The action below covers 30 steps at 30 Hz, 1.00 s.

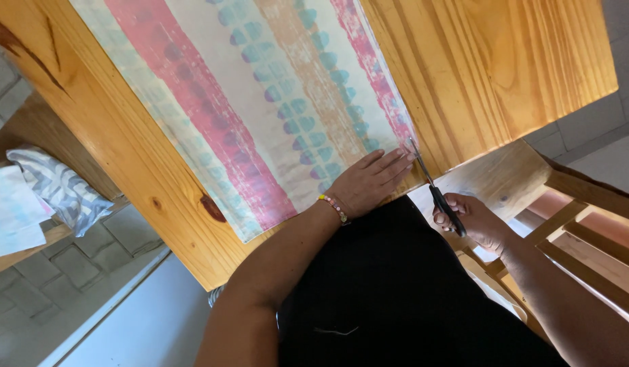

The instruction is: Cutting a strip of fabric with scissors on a wooden table

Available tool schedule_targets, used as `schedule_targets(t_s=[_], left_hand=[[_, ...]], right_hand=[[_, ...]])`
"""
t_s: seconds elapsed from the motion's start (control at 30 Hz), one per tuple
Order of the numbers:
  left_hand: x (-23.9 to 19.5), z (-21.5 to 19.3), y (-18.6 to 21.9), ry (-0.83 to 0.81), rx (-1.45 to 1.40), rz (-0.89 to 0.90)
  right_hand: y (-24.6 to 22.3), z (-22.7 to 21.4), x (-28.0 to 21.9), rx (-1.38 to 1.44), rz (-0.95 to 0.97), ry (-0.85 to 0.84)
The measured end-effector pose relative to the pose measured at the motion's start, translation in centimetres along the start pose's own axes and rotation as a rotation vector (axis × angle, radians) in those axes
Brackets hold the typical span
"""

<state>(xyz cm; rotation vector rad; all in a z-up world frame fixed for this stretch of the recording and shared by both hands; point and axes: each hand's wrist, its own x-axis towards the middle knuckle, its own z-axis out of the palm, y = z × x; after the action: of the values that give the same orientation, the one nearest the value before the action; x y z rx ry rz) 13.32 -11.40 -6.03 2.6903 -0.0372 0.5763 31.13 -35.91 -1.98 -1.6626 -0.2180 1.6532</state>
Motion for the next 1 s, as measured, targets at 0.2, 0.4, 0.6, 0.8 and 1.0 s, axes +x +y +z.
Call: schedule_targets(t_s=[0.2, 0.4, 0.6, 0.8, 1.0], left_hand=[[-0.3, 0.4, -0.1, 0.001, 0.011, 0.009], [-0.1, 0.0, -0.1, -0.008, 0.030, -0.014], [0.0, 0.1, 0.1, -0.036, 0.051, -0.024], [0.0, 0.5, 0.8, -0.025, 0.076, -0.044], [1.2, -1.8, 0.5, -0.129, 0.215, -0.050]], right_hand=[[0.5, -0.5, 0.4, -0.020, -0.005, 0.018], [-0.9, 0.2, 0.2, -0.041, 0.003, 0.041], [-0.6, 0.5, 0.4, -0.049, -0.006, 0.049], [-0.6, 0.7, 0.1, -0.019, -0.015, 0.047], [-0.7, 0.0, 0.9, 0.093, 0.011, -0.013]])
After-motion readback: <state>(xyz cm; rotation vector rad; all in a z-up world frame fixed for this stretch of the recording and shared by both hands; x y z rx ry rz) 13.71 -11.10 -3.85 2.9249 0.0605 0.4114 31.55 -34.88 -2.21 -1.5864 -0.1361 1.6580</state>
